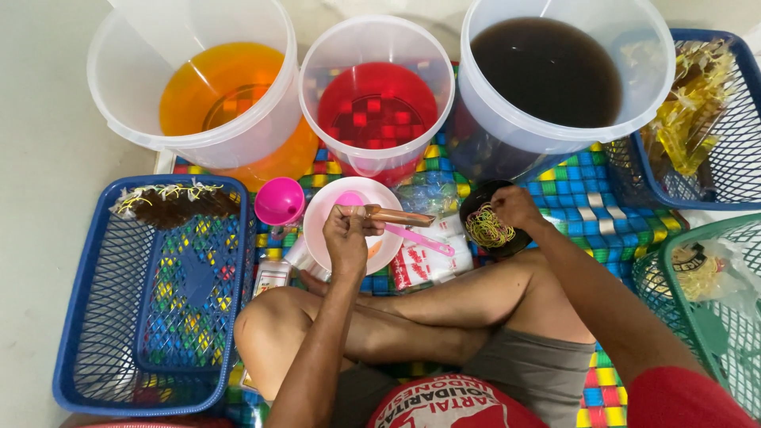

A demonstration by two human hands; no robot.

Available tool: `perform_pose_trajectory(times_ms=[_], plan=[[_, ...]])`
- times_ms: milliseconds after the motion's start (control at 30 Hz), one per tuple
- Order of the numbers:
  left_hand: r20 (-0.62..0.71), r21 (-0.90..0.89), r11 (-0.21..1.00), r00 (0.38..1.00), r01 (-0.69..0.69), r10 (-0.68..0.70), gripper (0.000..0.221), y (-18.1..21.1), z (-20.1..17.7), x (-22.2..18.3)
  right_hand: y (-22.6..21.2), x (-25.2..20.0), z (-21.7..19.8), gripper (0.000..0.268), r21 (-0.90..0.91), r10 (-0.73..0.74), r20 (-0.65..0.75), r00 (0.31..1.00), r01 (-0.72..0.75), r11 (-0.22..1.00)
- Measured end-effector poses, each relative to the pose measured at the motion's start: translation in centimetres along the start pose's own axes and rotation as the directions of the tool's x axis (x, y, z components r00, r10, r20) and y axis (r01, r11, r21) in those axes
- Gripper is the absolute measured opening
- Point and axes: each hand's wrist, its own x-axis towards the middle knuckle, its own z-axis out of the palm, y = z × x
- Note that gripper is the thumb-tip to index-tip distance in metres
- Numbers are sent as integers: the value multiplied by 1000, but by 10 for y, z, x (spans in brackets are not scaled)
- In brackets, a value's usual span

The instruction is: Filling small plastic bags with different colored syrups using a ladle and funnel, then tying them with rubber bands.

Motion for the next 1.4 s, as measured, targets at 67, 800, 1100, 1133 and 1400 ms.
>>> perform_pose_trajectory(times_ms=[67,800,1100,1133,1400], plan=[[-5,10,1000,1000,-1,1,9,-3,2,-2,-26,-11,-8,20,283,67,-5,998,-63,957],[219,324,887,938,-329,268,10,35,46,-38,-280,-117,-15,12,659,-149,168,974,1,752],[367,497,644,814,-581,451,15,36,37,-37,-298,-136,-20,9,482,-170,130,977,88,872],[366,496,644,813,-583,453,15,40,38,-39,-300,-137,-22,9,481,-170,128,977,89,872],[360,443,736,853,-512,377,16,58,44,-49,-308,-146,-25,12,431,-163,56,985,123,894]])
